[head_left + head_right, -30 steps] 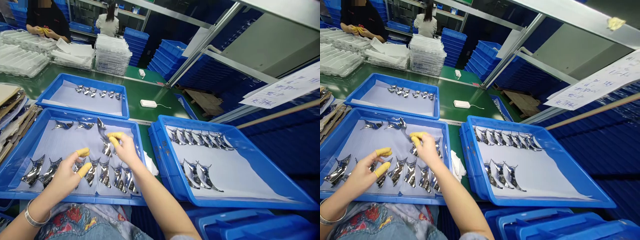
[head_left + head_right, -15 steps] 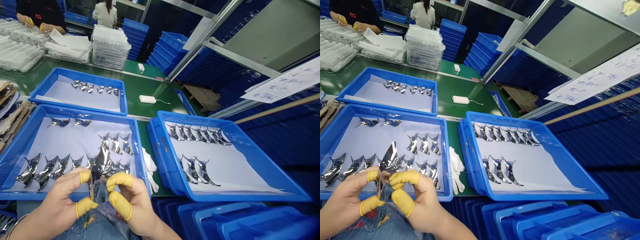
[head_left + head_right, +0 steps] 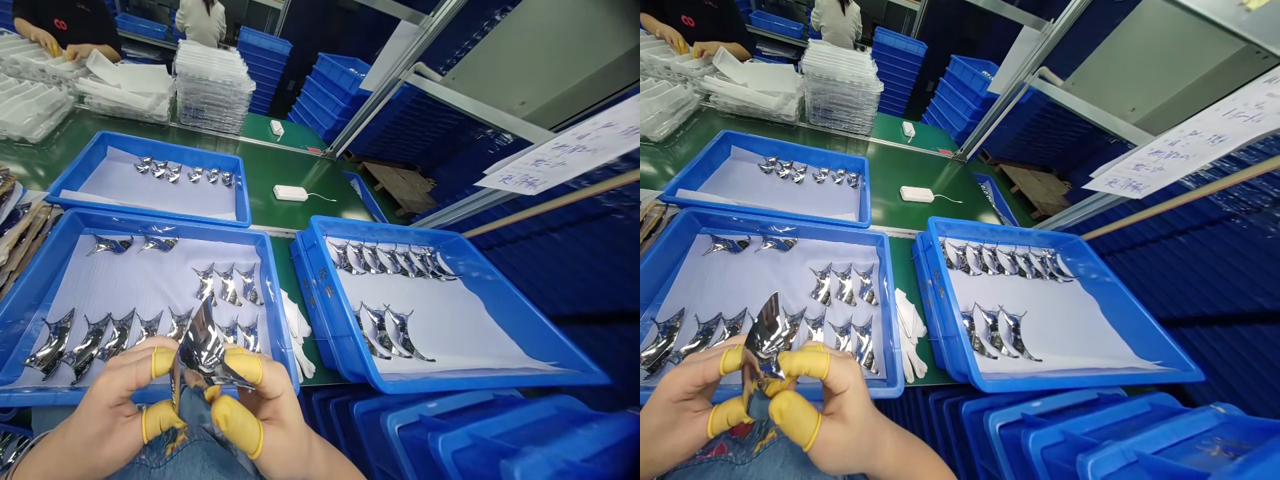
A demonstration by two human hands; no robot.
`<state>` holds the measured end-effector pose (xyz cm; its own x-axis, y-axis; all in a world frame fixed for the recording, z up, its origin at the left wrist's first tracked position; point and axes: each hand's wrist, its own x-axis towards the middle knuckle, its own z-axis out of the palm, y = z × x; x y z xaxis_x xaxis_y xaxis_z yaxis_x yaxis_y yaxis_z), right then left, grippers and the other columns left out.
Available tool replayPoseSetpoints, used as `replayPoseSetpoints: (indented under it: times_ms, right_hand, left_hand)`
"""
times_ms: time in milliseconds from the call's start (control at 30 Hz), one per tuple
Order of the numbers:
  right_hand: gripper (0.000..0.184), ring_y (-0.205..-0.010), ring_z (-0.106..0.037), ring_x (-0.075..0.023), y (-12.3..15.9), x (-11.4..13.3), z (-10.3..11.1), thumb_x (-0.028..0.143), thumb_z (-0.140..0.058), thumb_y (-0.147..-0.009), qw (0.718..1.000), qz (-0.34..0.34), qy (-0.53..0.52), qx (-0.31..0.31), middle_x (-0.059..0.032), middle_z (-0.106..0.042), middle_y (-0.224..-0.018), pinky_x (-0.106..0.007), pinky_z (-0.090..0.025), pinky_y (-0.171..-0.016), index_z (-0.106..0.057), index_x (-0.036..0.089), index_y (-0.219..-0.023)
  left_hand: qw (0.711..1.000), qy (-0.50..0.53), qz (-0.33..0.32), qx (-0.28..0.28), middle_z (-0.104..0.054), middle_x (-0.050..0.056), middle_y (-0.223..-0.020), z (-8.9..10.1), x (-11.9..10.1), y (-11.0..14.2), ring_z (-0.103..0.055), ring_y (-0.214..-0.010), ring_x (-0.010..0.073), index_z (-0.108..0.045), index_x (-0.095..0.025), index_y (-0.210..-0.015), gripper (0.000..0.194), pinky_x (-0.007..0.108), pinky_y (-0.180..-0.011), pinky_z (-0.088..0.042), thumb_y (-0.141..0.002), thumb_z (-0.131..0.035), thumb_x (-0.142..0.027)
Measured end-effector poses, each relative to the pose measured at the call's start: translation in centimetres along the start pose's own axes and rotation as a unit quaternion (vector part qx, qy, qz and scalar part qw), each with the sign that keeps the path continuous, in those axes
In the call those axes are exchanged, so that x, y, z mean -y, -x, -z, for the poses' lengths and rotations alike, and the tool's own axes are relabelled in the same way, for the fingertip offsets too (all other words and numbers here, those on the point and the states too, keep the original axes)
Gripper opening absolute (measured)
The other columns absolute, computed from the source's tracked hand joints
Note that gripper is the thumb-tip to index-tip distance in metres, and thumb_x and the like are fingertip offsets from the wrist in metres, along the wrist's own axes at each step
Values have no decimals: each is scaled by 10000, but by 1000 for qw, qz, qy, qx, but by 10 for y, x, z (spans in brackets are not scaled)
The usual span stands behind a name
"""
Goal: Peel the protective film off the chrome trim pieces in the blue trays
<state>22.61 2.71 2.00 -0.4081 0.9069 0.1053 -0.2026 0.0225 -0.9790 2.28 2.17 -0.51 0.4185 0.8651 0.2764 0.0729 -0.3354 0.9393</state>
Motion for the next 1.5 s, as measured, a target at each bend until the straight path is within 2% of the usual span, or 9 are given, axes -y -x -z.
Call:
replayPoseSetpoints:
  times_ms: [100,400,567,800,900,1133,1267,1400,1500]
  right_hand:
    - [140,-698,-585,-181,-1,2,-1,356,-669,-891,1000,0,11,-8,-39,-640,-782,-365,-524,-722,-692,240,-966]
    - [122,-666,-577,-173,-3,2,-1,368,-673,-897,999,36,36,-16,-27,-634,-744,-334,-508,-676,-709,261,-942]
    - [94,-668,-580,-158,-5,3,-2,348,-714,-884,999,41,27,-14,-26,-652,-738,-301,-494,-656,-737,264,-919]
    - [28,-676,-617,-170,-5,-1,-1,234,-701,-863,993,59,96,-27,-48,-705,-762,-311,-520,-659,-728,236,-872]
    - [96,-702,-629,-173,-6,-1,-2,166,-700,-846,991,85,104,-23,-42,-721,-794,-321,-524,-682,-710,249,-893]
    - [49,-663,-610,-182,-8,-1,-2,215,-664,-883,983,113,142,-21,-29,-686,-715,-336,-516,-653,-691,255,-892]
    - [103,-627,-581,-176,-10,2,-1,324,-671,-894,990,73,112,-47,-25,-648,-670,-326,-502,-631,-695,245,-834]
    - [235,-707,-630,-206,-11,4,-4,446,-690,-872,997,-41,-33,-48,-62,-695,-769,-364,-540,-690,-711,228,-786]
    - [306,-641,-623,-187,-10,-1,-4,511,-756,-796,986,-103,-108,-71,-46,-691,-724,-345,-558,-642,-694,216,-738]
  left_hand:
    - [1000,-8,8,3,-678,23,-809,1,3,3,-634,-750,188,-670,-318,-1143,228,285,-679,-553,-925,-620,-361]
    - [1000,-16,4,0,-715,51,-984,1,4,1,-652,-910,212,-686,-297,-1140,248,315,-840,-553,-894,-673,-325]
    - [999,-36,-21,17,-721,93,-1033,5,7,1,-647,-901,230,-639,-266,-1254,330,364,-834,-548,-924,-636,-271]
    - [998,-53,-11,-12,-722,58,-1101,8,9,-2,-630,-1032,214,-654,-305,-1226,314,319,-874,-540,-928,-625,-210]
    - [998,-67,-12,-18,-722,28,-1140,10,8,-5,-631,-1071,184,-668,-317,-1192,310,277,-904,-539,-922,-623,-173]
    - [996,-79,-21,-30,-742,37,-1082,12,5,-7,-646,-1031,201,-680,-292,-1174,297,295,-873,-555,-903,-643,-175]
    - [997,-72,-11,-9,-716,42,-1083,8,6,-3,-614,-1034,207,-652,-289,-1208,356,289,-867,-536,-872,-693,-179]
    - [998,-61,15,-2,-689,55,-1128,4,6,2,-594,-1059,221,-608,-300,-1272,470,311,-894,-528,-832,-754,-223]
    - [998,-59,21,-8,-700,58,-1096,4,4,3,-615,-1032,229,-623,-293,-1257,496,326,-871,-546,-800,-772,-169]
